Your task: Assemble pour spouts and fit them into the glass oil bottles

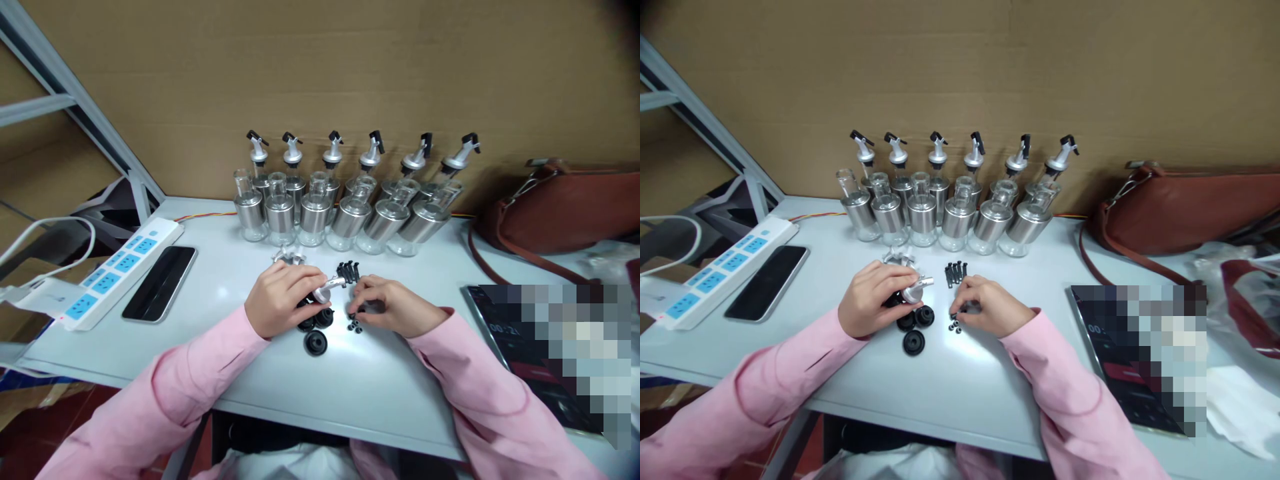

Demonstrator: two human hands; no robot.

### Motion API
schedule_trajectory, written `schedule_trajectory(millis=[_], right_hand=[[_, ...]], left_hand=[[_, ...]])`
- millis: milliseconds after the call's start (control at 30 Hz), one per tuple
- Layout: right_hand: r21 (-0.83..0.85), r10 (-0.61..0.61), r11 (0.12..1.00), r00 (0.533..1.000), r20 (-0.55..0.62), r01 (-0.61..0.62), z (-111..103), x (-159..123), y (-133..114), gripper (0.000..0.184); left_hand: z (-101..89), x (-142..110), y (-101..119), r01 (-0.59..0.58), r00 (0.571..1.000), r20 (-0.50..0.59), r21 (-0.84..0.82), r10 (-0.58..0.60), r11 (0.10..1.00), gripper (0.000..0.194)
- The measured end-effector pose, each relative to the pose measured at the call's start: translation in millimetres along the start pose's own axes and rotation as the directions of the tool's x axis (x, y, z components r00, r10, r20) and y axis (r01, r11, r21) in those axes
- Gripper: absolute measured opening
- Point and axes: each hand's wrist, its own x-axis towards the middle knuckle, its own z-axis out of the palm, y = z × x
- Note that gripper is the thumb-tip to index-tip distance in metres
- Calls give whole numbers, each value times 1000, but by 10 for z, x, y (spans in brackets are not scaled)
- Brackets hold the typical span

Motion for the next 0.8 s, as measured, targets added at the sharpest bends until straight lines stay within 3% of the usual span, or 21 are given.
schedule_trajectory(millis=[200, 333, 633, 800], right_hand=[[24, 154, 988, 983, -104, -152, -120, -68, -15, 10], [-1, 208, 978, 978, -4, -208, -138, -94, 22, 20], [11, 178, 984, 981, 84, -179, -75, -81, -103, 32], [16, 118, 993, 990, 84, -119, -54, -86, -106, 26]], left_hand=[[-1, 7, 9, -1, 1000, 1, 0, 1, 1000, 25], [-2, 13, 2, -1, 1000, 6, 3, 1, 1000, 25], [5, 2, -6, 4, 1000, 16, 1, -4, 1000, 25], [10, 3, -1, 6, 1000, 18, 2, -6, 1000, 25]])
